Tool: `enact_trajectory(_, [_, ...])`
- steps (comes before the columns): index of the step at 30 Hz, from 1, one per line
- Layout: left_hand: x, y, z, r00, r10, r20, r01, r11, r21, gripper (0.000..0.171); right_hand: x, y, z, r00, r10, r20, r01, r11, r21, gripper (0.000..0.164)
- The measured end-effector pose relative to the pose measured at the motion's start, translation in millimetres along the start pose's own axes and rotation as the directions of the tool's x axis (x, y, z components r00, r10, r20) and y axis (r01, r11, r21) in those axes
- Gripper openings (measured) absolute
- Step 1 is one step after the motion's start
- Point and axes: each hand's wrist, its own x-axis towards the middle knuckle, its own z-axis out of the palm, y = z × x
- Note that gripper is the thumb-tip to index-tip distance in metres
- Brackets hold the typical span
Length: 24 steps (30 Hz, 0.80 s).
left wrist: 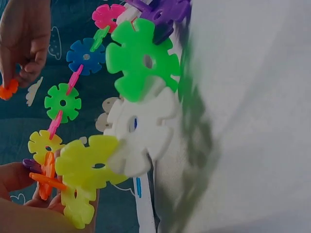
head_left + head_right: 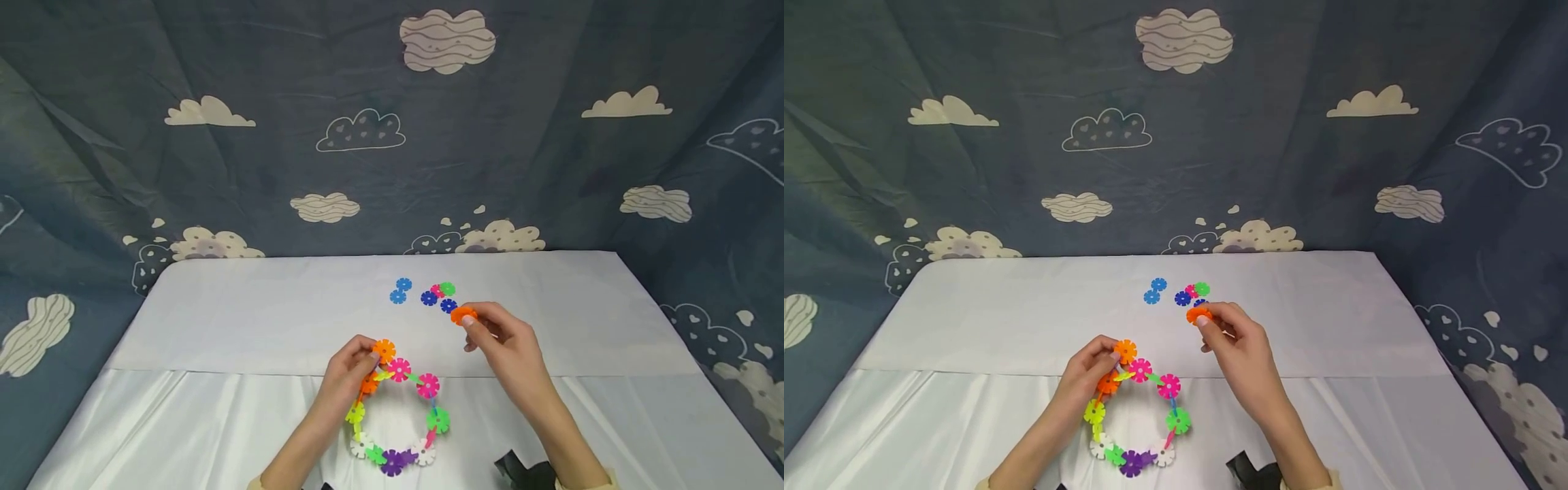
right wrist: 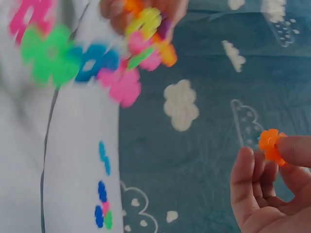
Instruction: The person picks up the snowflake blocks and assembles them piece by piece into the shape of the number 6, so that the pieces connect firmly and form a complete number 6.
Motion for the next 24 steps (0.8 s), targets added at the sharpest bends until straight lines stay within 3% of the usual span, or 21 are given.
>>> enact_trajectory(6, [-2.0,2.5,-1.0,0.999,0.036,0.006,-0.037,0.999,0.009,0.016,-7.4,0.3,7.9,1.000,-0.010,0.020,0.010,0.999,0.038,0.019])
enact_trajectory(15, [-3.4,5.2,1.7,0.999,0.045,0.004,-0.045,0.999,0.009,0.017,-9.7,10.6,26.3,0.985,0.004,0.170,-0.015,0.998,0.066,0.017])
enact_trajectory(24, [-8.8,12.4,3.4,0.998,0.055,-0.004,-0.055,0.998,0.011,0.021,-11.1,15.3,37.1,0.990,-0.016,0.138,-0.006,0.988,0.152,0.019])
